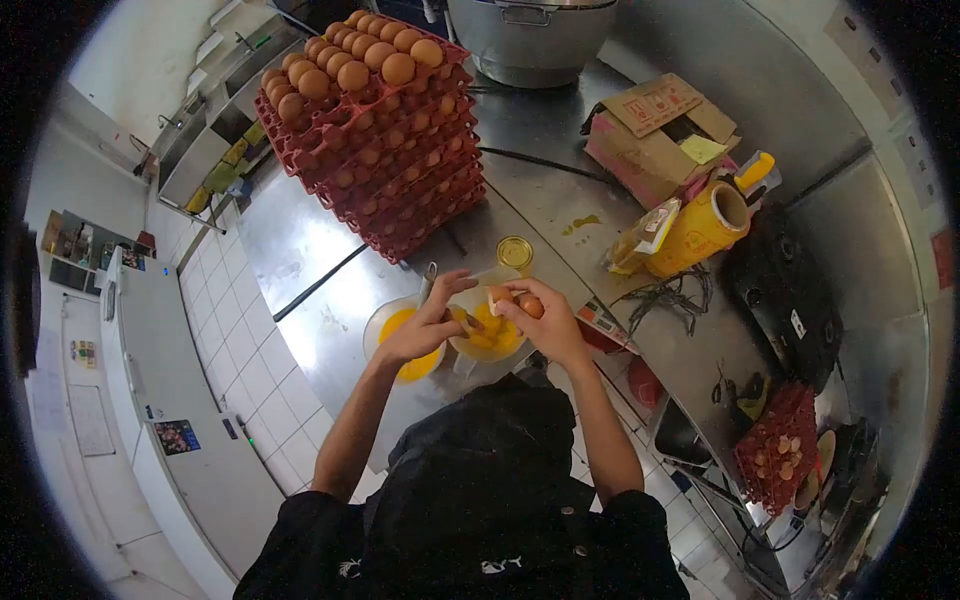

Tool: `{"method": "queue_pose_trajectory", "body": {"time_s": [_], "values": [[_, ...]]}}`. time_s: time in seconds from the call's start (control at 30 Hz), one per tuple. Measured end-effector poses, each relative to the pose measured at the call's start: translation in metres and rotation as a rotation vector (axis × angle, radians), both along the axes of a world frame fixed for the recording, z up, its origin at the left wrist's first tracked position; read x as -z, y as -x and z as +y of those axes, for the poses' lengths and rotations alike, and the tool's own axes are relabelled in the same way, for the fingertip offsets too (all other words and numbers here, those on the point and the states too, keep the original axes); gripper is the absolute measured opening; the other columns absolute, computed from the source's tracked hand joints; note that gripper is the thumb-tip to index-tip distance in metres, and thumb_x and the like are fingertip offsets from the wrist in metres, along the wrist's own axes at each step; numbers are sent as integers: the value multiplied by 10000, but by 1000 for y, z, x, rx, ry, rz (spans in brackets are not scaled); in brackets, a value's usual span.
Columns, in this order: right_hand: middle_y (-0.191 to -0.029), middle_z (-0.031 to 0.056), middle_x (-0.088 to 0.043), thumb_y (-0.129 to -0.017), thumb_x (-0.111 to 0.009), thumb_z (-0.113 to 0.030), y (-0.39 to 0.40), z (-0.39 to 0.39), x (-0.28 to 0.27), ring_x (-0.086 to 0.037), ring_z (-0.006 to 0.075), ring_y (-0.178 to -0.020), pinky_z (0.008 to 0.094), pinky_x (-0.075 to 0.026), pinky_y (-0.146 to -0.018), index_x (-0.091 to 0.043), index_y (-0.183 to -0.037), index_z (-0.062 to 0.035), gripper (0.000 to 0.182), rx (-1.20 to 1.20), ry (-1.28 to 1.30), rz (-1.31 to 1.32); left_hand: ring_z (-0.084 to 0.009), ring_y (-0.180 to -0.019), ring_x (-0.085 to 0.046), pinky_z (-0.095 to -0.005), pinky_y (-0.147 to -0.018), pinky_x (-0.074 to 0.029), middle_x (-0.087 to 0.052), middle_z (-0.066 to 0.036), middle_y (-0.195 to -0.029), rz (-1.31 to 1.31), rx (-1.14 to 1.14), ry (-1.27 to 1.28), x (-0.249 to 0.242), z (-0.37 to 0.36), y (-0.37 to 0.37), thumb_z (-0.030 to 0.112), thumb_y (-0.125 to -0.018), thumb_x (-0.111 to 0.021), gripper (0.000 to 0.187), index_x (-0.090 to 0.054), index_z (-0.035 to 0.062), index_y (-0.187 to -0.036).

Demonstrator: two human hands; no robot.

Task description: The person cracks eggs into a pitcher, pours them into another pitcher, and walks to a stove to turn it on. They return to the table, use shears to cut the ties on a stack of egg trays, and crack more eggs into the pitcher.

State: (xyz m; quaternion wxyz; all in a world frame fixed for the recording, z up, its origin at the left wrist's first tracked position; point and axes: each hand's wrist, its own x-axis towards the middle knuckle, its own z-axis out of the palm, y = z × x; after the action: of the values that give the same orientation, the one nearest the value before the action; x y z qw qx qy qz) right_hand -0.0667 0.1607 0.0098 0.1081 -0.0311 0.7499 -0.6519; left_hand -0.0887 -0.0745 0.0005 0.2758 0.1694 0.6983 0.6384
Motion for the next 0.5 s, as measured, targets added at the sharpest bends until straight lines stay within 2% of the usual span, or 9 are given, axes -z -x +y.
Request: {"method": "queue_pose_trajectory", "body": {"time_s": [0.03, 0.13, 0.23, 0.33, 0.37, 0.5], "values": [[-906, 56, -671, -901, -698, -240, -2, -1, 2, -607, 101, -705, 229, -485, -624, -616, -1157, 4, 363, 7, 104, -99, -212, -1044, -630, -310, -869, -502, -279, -169, -1525, -3, -19, -70, 6, 2, -1, -18, -808, -492, 769, -160, 116, -1488], [-854, 19, -632, -930, -667, -240, -10, -15, 10, -556, 53, -642, 186, -418, -552, -605, -1171, -16, 335, 6, 313, -201, -247, -1278, -497, -334, -1002, -433, -234, -147, -1556, -73, -66, -187, 12, 7, -6, -72, -772, -469, 823, -146, 134, -1501], [-819, -18, -580, -970, -612, -259, -15, -29, 30, -538, 52, -634, 182, -369, -519, -582, -1184, -62, 293, 31, 485, -363, -268, -1412, -323, -365, -1100, -341, -221, -124, -1565, -143, -169, -437, 9, 17, -15, -105, -739, -459, 857, -152, 144, -1500], [-845, -26, -557, -987, -578, -295, -20, -33, 28, -524, 54, -657, 188, -360, -519, -568, -1183, -81, 290, 8, 646, -449, -277, -1449, -240, -387, -1157, -248, -211, -119, -1568, -35, -200, -486, 21, 22, -18, -119, -724, -463, 866, -169, 143, -1495], [-856, -27, -551, -993, -566, -309, -21, -34, 27, -520, 55, -668, 192, -361, -521, -564, -1181, -88, 290, -6, 693, -468, -282, -1457, -219, -394, -1175, -204, -215, -120, -1565, 24, -191, -421, 33, 20, -17, -115, -720, -473, 858, -187, 138, -1489], [-900, -22, -561, -998, -545, -338, -23, -32, 40, -524, 57, -709, 199, -396, -556, -570, -1158, -122, 270, 42, 848, -583, -276, -1462, -207, -392, -1177, -193, -226, -118, -1559, 83, -236, -467, 32, 33, -18, -106, -714, -481, 853, -196, 122, -1485]]}}
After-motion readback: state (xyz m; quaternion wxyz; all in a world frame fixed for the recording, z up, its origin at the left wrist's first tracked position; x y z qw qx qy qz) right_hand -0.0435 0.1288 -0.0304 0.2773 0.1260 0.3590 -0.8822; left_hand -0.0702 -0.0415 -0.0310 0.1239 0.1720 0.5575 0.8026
